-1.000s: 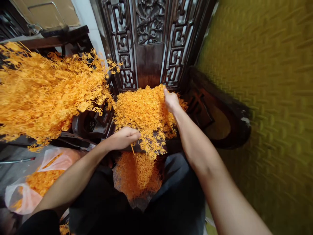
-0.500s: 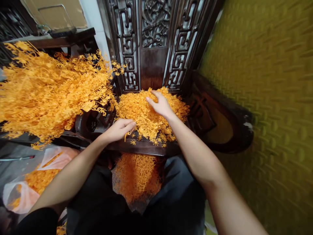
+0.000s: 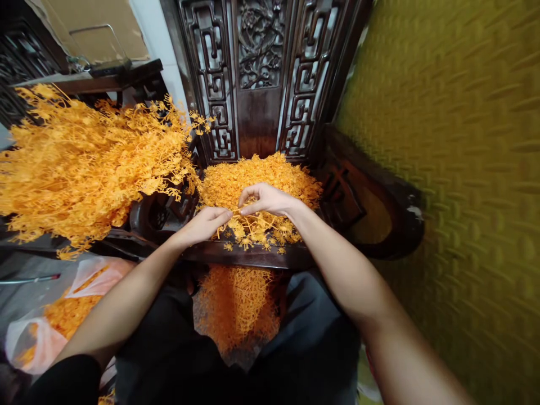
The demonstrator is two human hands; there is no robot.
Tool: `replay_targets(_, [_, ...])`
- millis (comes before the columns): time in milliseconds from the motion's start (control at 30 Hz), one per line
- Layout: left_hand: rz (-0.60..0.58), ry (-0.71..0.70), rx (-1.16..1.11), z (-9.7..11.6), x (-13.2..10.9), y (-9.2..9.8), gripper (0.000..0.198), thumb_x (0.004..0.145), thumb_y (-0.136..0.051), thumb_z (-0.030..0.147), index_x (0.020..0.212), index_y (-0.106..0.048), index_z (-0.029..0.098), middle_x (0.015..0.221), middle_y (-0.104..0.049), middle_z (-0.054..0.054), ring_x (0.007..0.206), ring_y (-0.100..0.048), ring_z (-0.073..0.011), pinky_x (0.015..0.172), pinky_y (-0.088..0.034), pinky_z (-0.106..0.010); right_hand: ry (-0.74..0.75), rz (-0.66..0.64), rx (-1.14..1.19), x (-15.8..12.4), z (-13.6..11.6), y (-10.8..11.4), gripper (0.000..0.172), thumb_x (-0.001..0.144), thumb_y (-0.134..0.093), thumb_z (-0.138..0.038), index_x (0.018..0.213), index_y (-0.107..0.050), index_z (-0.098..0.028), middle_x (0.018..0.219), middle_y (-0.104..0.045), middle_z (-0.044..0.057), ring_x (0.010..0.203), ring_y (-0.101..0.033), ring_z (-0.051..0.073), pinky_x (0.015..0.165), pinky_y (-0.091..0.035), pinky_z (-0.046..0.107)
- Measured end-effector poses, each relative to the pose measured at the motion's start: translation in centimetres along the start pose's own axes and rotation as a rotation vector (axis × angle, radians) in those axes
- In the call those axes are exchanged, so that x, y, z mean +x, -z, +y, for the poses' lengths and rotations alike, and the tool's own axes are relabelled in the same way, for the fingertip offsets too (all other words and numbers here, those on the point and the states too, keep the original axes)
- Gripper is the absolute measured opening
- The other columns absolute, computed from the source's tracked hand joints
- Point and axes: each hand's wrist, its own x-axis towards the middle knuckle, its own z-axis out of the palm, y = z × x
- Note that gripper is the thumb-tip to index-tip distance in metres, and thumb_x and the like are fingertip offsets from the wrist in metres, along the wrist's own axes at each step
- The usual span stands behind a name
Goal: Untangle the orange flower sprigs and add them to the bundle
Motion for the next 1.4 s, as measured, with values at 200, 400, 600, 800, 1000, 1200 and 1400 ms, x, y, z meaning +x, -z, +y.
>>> replay_targets(200, [-0.016, 0.048, 0.018, 0.3, 1.2, -1.1, 0.037, 0.092, -0.043, 0.041, 0.062, -0.039, 0.020, 0.059, -0.034, 0.005, 0.057, -0.032, -0.0108, 0.058, -0.024, -0.028, -0.061, 0.112, -0.012, 1.1, 1.2, 1.6, 0.028, 0.060, -0.090, -0.033, 0.073, -0.076, -0.013, 0.061, -0.068, 0.001, 0.052, -0.056, 0.010, 0.050, -0.041, 0.024])
replay_targets(400, [0.043, 0.144, 0.067, 0.5, 2.4, -0.7, 0.036, 0.089, -0.045, 0.034, 0.057, -0.033, 0.021, 0.052, -0.035, 0.004, 0.049, -0.030, -0.0098, 0.053, -0.021, -0.029, 0.014, 0.355, 0.181, 3.5, 3.7, 2.1, 0.040, 0.048, -0.096, -0.038, 0.070, -0.072, -0.015, 0.055, -0.066, 0.000, 0.046, -0.056, 0.010, 0.047, -0.046, 0.026])
replay_targets(600, [0.020, 0.215, -0.224, -0.6, 2.9, -0.9, 0.037, 0.088, -0.053, 0.042, 0.061, -0.038, 0.022, 0.055, -0.040, 0.004, 0.047, -0.035, -0.0090, 0.049, -0.022, -0.027, -0.020, 0.284, 0.257, 3.7, 4.2, 2.8, 0.042, 0.050, -0.097, -0.038, 0.073, -0.070, -0.015, 0.056, -0.065, -0.003, 0.047, -0.055, 0.007, 0.045, -0.042, 0.021])
replay_targets(800, [-0.090, 0.252, -0.545, -0.5, 0.6, 1.6, 0.040, 0.085, -0.060, 0.036, 0.056, -0.039, 0.021, 0.054, -0.037, 0.002, 0.046, -0.028, -0.0059, 0.050, -0.016, -0.026, -0.108, 0.239, 0.245, -0.2, 4.5, 5.7, 0.042, 0.050, -0.099, -0.037, 0.073, -0.071, -0.015, 0.057, -0.062, -0.001, 0.047, -0.051, 0.007, 0.044, -0.040, 0.022])
replay_targets(1000, [-0.039, 0.175, -0.515, -1.6, -2.2, 4.0, 0.045, 0.090, -0.058, 0.046, 0.058, -0.040, 0.021, 0.053, -0.038, 0.002, 0.047, -0.031, -0.0076, 0.050, -0.021, -0.029, 0.052, 0.559, 0.323, -3.4, 4.4, 7.6, 0.035, 0.059, -0.096, -0.037, 0.081, -0.074, -0.022, 0.077, -0.070, 0.001, 0.066, -0.061, 0.011, 0.055, -0.050, 0.024])
replay_targets(1200, [-0.025, 0.086, -0.192, -1.6, -1.3, 1.9, 0.040, 0.096, -0.051, 0.049, 0.072, -0.058, 0.018, 0.064, -0.059, -0.002, 0.059, -0.053, -0.0118, 0.059, -0.039, -0.027, -0.059, 0.354, 0.363, -0.9, 1.8, 1.4, 0.045, 0.058, -0.097, -0.029, 0.097, -0.078, -0.019, 0.083, -0.075, 0.004, 0.082, -0.072, 0.016, 0.074, -0.062, 0.030])
replay_targets(1400, [0.061, 0.259, -0.427, -1.1, -0.9, 1.4, 0.019, 0.098, -0.055, 0.032, 0.088, -0.060, 0.016, 0.074, -0.070, -0.006, 0.057, -0.063, -0.0129, 0.058, -0.045, -0.028, 0.075, 0.407, 0.222, -2.0, -0.3, -2.0, 0.044, 0.062, -0.096, -0.030, 0.099, -0.076, -0.020, 0.091, -0.075, 0.004, 0.076, -0.073, 0.017, 0.079, -0.065, 0.036])
